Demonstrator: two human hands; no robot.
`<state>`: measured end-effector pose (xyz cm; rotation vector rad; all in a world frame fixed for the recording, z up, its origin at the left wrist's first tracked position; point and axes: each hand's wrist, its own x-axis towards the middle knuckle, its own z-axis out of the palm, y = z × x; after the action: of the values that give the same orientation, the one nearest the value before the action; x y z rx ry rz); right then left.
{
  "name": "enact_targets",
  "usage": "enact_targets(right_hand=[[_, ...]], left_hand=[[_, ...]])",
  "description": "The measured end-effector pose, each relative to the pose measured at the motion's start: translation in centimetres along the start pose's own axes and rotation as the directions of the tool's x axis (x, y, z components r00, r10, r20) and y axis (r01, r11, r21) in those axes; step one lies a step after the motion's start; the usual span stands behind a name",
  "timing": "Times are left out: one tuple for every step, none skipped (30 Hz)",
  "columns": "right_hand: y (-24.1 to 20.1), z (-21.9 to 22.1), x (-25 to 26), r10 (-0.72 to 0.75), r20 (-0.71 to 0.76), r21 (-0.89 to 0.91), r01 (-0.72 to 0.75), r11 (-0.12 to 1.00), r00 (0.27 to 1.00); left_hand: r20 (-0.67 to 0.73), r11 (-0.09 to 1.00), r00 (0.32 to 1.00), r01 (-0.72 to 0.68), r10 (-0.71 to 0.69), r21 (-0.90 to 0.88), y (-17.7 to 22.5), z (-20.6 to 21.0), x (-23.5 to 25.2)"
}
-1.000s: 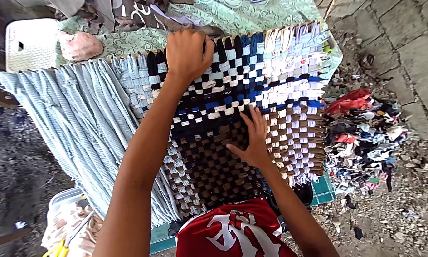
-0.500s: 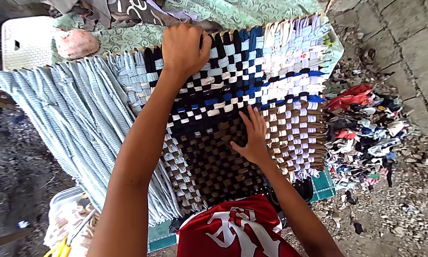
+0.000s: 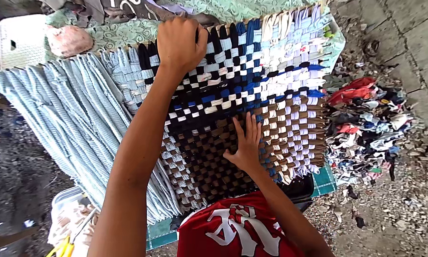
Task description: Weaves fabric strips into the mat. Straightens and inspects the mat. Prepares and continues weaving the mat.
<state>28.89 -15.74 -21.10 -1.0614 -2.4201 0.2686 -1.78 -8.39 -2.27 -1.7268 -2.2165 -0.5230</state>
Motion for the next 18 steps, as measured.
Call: enact_targets(right_hand=[[0.3, 0.0, 0.0, 0.001, 0.005, 0.003, -0.001, 1.0, 1.0], [0.6, -0.2, 0.1, 0.001, 0.021, 0.014, -0.001, 1.0, 1.0], [0.9, -0.5, 0.2, -0.007, 0.034, 0.026, 0.006, 1.0, 0.999], [1.3, -0.8, 0.3, -0.022, 0.042, 0.042, 0.02, 0.999, 0.999], [1.8, -1.1, 0.3, -0.04, 0.052, 0.065, 0.037, 0.997, 0.998], [2.4, -1.4, 0.2, -0.062, 0.066, 0.096, 0.056, 0.994, 0.996], [3.3, -1.7, 0.2, -0.086, 0.09, 0.137, 0.073, 0.988, 0.992], [4.3, -2.2, 0.1, -0.108, 0.117, 0.169, 0.087, 0.982, 0.987], [5.4, -2.8, 0.0, -0.131, 0.138, 0.196, 0.103, 0.975, 0.982], [6.2, -3.4, -0.1, -0.152, 0.161, 0.231, 0.113, 0.966, 0.975], [6.6, -4.1, -0.2, -0.164, 0.188, 0.256, 0.113, 0.96, 0.968], [6.6, -4.6, -0.3, -0.168, 0.202, 0.267, 0.111, 0.957, 0.965], [6.1, -4.8, -0.6, -0.163, 0.2, 0.263, 0.107, 0.959, 0.966], [5.4, -4.8, -1.0, -0.149, 0.189, 0.24, 0.102, 0.966, 0.971], [4.4, -4.6, -1.3, -0.128, 0.185, 0.2, 0.091, 0.976, 0.974], [3.4, -4.2, -1.6, -0.105, 0.182, 0.15, 0.078, 0.986, 0.978], [2.6, -3.6, -2.0, -0.085, 0.171, 0.099, 0.069, 0.993, 0.982], [1.9, -2.9, -2.4, -0.065, 0.157, 0.053, 0.058, 0.997, 0.985]], left_hand=[[0.018, 1.0, 1.0, 0.002, -0.002, -0.006, 0.0, -0.2, 0.0], [0.04, 1.0, 0.999, 0.006, -0.006, -0.011, 0.0, -0.3, 0.0], [0.054, 1.0, 0.998, 0.01, -0.009, -0.012, 0.0, -0.5, 0.1], [0.061, 1.0, 0.998, 0.01, -0.009, -0.012, 0.0, -0.5, 0.2], [0.066, 1.0, 0.998, 0.008, -0.007, -0.012, -0.1, -0.5, 0.1], [0.068, 1.0, 0.998, 0.006, -0.006, -0.013, -0.1, -0.5, 0.1], [0.066, 1.0, 0.998, 0.006, -0.005, -0.013, -0.1, -0.5, 0.1], [0.062, 1.0, 0.998, 0.007, -0.006, -0.012, -0.1, -0.5, 0.2], [0.056, 1.0, 0.998, 0.01, -0.01, -0.009, -0.1, -0.4, 0.2], [0.045, 1.0, 0.999, 0.012, -0.012, -0.004, -0.1, -0.2, 0.2], [0.03, 1.0, 0.999, 0.012, -0.012, -0.003, -0.1, -0.1, 0.3], [0.017, 1.0, 1.0, 0.013, -0.013, -0.002, -0.1, 0.1, 0.3], [0.006, 1.0, 1.0, 0.013, -0.013, 0.001, -0.1, 0.2, 0.2], [-0.001, 1.0, 1.0, 0.013, -0.013, 0.004, -0.1, 0.3, 0.3], [-0.009, 1.0, 1.0, 0.013, -0.013, 0.005, 0.0, 0.3, 0.3], [-0.01, 1.0, 1.0, 0.013, -0.013, 0.002, 0.0, 0.3, 0.3], [-0.007, 1.0, 1.0, 0.013, -0.013, -0.001, 0.0, 0.3, 0.3], [0.003, 1.0, 1.0, 0.017, -0.017, -0.003, 0.0, 0.2, 0.3]])
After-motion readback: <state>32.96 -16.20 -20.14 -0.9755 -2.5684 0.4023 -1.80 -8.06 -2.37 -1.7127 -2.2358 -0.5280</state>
